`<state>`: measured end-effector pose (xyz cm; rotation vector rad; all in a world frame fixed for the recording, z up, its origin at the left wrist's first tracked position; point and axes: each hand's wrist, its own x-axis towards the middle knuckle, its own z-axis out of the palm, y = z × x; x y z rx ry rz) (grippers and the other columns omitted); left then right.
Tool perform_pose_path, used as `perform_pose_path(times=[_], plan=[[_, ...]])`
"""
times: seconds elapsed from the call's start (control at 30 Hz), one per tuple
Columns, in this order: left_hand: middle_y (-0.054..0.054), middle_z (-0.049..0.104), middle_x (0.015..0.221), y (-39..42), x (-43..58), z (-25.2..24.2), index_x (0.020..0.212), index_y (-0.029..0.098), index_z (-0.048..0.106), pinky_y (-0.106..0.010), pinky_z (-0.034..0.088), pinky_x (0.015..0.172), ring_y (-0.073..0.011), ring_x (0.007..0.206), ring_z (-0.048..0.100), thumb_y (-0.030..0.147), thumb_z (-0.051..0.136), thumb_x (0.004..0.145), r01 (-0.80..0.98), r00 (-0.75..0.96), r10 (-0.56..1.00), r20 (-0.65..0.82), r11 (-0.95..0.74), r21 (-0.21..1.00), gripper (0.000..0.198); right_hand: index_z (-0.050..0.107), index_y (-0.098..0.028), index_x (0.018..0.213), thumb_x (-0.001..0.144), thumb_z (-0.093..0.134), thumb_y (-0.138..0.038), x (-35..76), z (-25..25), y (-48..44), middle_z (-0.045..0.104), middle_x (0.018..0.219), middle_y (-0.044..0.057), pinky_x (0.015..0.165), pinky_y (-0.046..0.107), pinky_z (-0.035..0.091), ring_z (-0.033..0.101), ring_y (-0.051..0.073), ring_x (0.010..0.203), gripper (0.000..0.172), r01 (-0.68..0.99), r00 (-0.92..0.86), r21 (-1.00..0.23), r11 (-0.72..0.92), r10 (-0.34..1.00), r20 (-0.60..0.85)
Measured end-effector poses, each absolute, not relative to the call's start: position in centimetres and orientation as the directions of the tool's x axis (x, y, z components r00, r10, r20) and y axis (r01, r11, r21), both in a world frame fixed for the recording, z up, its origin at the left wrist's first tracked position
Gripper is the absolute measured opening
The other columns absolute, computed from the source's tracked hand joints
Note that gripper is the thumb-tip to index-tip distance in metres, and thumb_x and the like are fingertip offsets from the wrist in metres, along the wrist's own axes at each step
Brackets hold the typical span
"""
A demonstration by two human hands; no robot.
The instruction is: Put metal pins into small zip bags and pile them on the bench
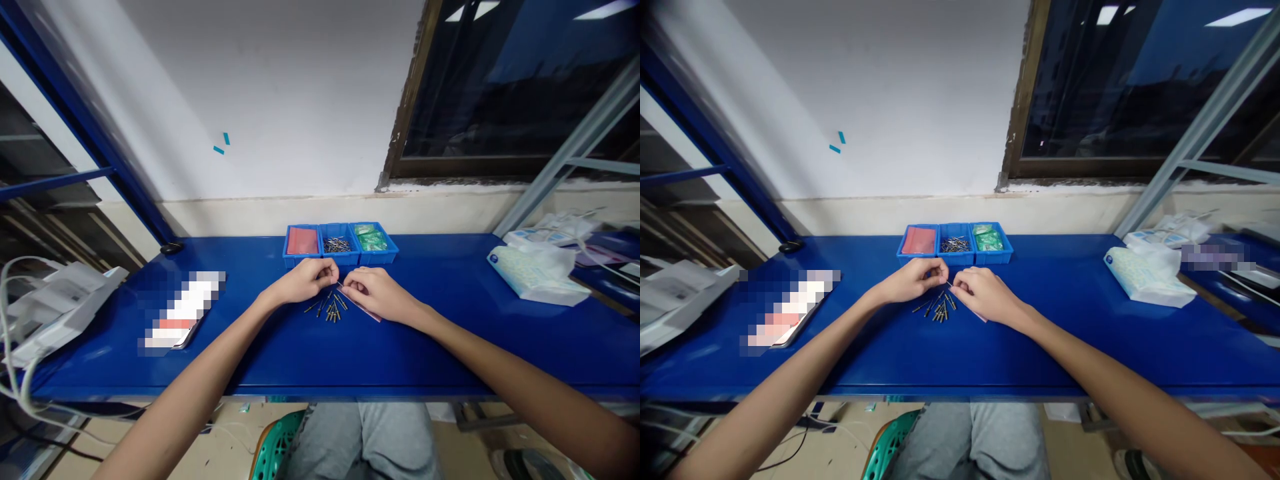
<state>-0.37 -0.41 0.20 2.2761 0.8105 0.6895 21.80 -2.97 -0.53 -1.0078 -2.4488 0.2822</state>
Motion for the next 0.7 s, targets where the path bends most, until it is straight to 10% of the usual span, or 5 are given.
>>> perform_pose_path(times=[0.37, 0.7], plan=[[-0.002, 0.064, 0.085, -1.7, 1.5, -1.2, 0.103, 0.017, 0.059, -0.026, 0.045, 0.067, -0.0129, 0.071, 0.058, 0.016, 0.049, 0.098, 0.471, 0.483, 0.626, 0.613, -0.775, 0.421, 0.011, 0.067, -0.018, 0.080, 0.093, 0.056, -0.020, 21.9, -0.8, -2.8, 0.068, 0.070, 0.000, 0.062, 0.024, 0.038, 0.059, 0.013, 0.063, 0.016, 0.612, -0.479, -0.488, 0.623, 0.782, 0.399], [-0.004, 0.063, 0.091, -1.9, 1.2, -1.1, 0.104, 0.018, 0.060, -0.025, 0.048, 0.069, -0.0144, 0.076, 0.060, 0.019, 0.050, 0.099, 0.510, 0.601, 0.546, 0.584, -0.824, 0.245, 0.011, 0.064, -0.018, 0.074, 0.091, 0.056, -0.019, 21.7, -0.7, -2.9, 0.067, 0.066, -0.001, 0.059, 0.023, 0.037, 0.058, 0.012, 0.058, 0.019, 0.578, -0.458, -0.525, 0.625, 0.781, 0.425]])
